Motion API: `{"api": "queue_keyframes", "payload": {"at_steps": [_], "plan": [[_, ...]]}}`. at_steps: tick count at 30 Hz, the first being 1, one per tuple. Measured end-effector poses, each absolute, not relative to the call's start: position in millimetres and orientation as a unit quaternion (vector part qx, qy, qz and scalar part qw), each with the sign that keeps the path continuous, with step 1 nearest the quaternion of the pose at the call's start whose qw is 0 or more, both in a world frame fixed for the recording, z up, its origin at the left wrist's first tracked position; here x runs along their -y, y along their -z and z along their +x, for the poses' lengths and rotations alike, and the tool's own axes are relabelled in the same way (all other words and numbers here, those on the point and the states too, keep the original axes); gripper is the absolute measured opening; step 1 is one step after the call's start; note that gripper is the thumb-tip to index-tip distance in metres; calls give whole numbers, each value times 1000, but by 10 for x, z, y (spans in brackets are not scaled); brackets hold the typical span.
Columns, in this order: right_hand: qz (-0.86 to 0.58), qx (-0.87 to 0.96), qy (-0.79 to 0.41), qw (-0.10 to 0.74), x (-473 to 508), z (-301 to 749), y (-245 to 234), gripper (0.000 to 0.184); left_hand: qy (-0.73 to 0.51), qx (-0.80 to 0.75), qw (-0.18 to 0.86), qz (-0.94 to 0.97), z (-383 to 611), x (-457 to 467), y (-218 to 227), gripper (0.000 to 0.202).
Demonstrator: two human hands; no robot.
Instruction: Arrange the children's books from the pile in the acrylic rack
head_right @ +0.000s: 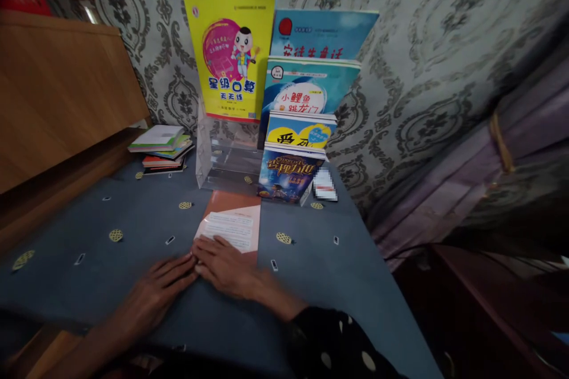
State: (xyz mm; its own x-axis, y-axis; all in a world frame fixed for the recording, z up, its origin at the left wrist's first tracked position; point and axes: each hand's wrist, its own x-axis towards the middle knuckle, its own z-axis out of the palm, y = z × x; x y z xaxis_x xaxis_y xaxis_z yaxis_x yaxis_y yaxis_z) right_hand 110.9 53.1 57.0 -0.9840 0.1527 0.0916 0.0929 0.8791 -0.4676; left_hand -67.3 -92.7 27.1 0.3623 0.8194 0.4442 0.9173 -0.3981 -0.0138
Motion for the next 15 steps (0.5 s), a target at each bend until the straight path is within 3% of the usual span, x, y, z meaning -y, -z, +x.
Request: {"api": "queue_keyframes", "payload": {"at_steps": [15], "plan": [[-170,969,-156,90,-1678,579,-462,51,183,521,109,-826,-743,891,-271,49]]}}
